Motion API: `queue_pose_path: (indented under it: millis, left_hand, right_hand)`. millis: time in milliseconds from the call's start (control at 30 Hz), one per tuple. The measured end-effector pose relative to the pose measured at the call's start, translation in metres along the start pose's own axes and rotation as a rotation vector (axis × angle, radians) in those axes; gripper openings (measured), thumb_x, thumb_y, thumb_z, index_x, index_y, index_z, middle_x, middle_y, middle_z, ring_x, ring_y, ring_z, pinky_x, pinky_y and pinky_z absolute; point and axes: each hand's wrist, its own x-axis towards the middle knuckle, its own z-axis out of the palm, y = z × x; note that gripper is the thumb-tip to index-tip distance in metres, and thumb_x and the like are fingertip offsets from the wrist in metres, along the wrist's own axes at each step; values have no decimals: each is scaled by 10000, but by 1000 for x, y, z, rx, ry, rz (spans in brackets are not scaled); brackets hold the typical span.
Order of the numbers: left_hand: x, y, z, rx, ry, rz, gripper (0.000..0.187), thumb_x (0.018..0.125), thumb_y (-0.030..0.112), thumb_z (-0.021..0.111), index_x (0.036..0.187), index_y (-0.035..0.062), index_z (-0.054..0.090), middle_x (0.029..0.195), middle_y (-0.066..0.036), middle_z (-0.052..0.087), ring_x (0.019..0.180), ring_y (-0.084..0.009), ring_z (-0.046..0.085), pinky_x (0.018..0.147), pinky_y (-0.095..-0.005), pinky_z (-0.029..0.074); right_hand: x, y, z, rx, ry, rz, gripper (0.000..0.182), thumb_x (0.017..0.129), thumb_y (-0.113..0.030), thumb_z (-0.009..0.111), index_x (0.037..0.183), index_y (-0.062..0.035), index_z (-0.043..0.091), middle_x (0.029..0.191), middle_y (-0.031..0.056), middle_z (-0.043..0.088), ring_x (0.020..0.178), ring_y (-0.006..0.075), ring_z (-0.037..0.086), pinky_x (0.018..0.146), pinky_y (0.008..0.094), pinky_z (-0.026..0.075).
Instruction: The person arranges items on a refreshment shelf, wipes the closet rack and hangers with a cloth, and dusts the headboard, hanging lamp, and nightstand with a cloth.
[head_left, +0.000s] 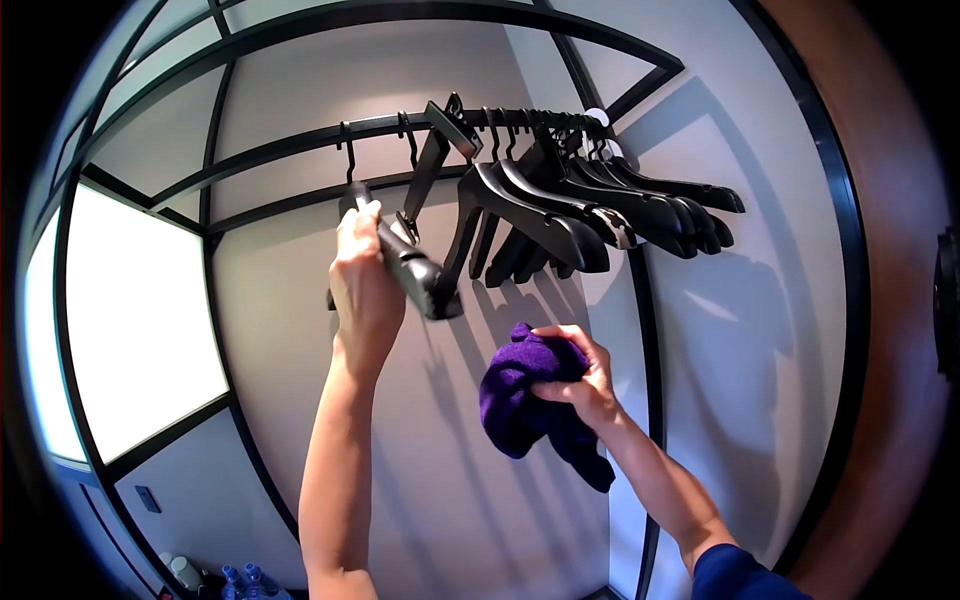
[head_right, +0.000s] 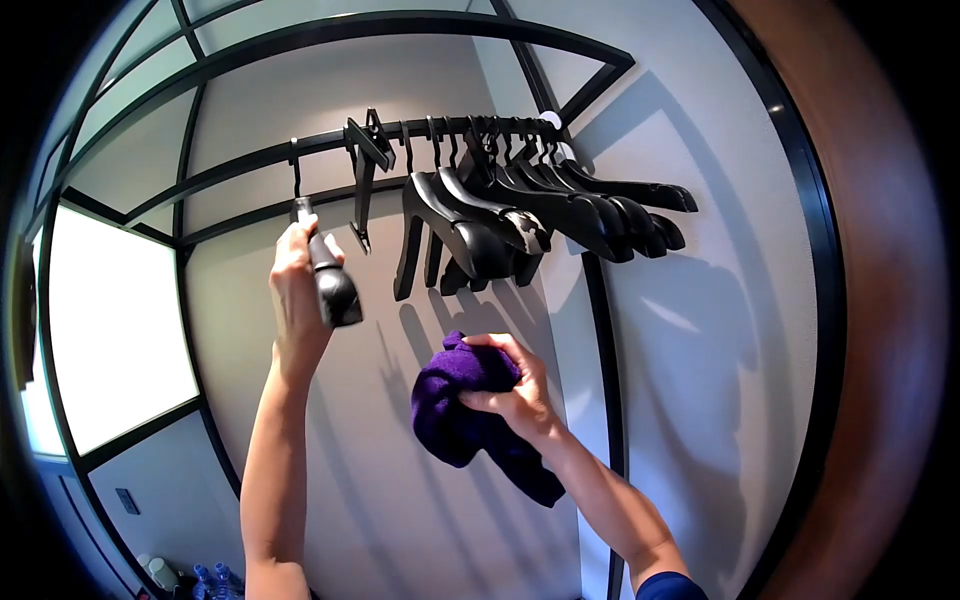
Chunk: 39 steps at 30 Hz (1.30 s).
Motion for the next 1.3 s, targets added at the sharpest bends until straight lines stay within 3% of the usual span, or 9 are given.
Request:
queue_pose_path:
  millis: [133, 267, 400, 467, 700, 933, 1033, 1233, 1300]
  left_hand:
    - [-12, -2, -8, -282, 9, -293, 307, 969, 140, 475, 1217, -38, 507, 898, -98, 575, 668, -120, 529, 613, -255, 464]
    - [-4, 8, -26, -703, 2, -458, 242, 925, 37, 540, 1157, -30, 552, 966, -103, 578, 689, -121, 565, 679, -242, 497]
    - [-4, -13, -23, -901, 63, -439, 249, 880, -5, 609, 1127, -4, 585, 1035, -100, 590, 834, -125, 601, 794, -249, 503]
    - [0, -27, -24, -374, 116, -41, 237, 901, 57, 621, 1132, 12, 591, 1079, -99, 599, 914, -124, 590, 828, -270, 490]
    - [-5, 2, -48, -89, 323, 138, 233, 970, 119, 526, 1197, 77, 557, 1069, -120, 607, 950, -167, 622, 876, -304, 517]
    - [-148, 83, -41, -127, 39, 74, 297, 831, -17, 619, 1126, 13, 600, 1153, -221, 584, 805, -198, 651, 729, -333, 554]
    - [-109, 96, -7, -163, 92, 100, 354, 763, -57, 652, 1109, 9, 614, 1067, -175, 625, 784, -165, 647, 726, -301, 548]
    - [-6, 78, 42, -369, 52, 112, 307, 803, -10, 664, 1102, 1, 594, 882, -143, 597, 754, -208, 625, 704, -324, 517]
    - [25, 71, 50, -139, 88, 192, 297, 836, 27, 663, 1116, -12, 571, 885, -158, 601, 750, -222, 624, 709, -334, 516]
  right_hand:
    - [8, 3, 17, -234, 6, -235, 556, 617, -19, 804, 1138, -41, 611, 1056, 77, 660, 981, 171, 623, 910, 316, 484]
    - [11, 6, 28, -178, -21, -220, 559, 610, -4, 809, 1131, -33, 608, 1061, 88, 661, 972, 173, 633, 885, 319, 499]
    - [5, 19, 28, -184, -42, -291, 570, 600, 15, 800, 1132, -20, 598, 1079, 104, 653, 991, 193, 636, 901, 325, 495]
    - [-1, 21, 25, -201, -71, -263, 568, 594, 23, 792, 1127, -22, 602, 1083, 108, 654, 1005, 199, 635, 909, 330, 493]
    - [-39, 33, 2, -354, -81, -264, 560, 558, -25, 806, 1086, -34, 621, 1038, 113, 661, 962, 230, 654, 885, 341, 510]
    - [-98, 46, -28, -109, -24, 130, 557, 588, 7, 817, 1111, -43, 629, 1067, 68, 653, 1022, 180, 624, 940, 324, 486]
    - [-119, 47, -32, -66, 22, 252, 558, 589, 0, 820, 1111, -38, 629, 1065, 71, 656, 1023, 174, 621, 947, 317, 482]
    - [-176, 52, -41, -46, 22, 430, 564, 585, -33, 848, 1107, -47, 638, 1080, 61, 657, 1026, 171, 619, 958, 320, 472]
    - [-196, 52, -46, -69, 0, 485, 561, 591, -29, 847, 1110, -40, 635, 1079, 67, 659, 1030, 175, 619, 965, 324, 469]
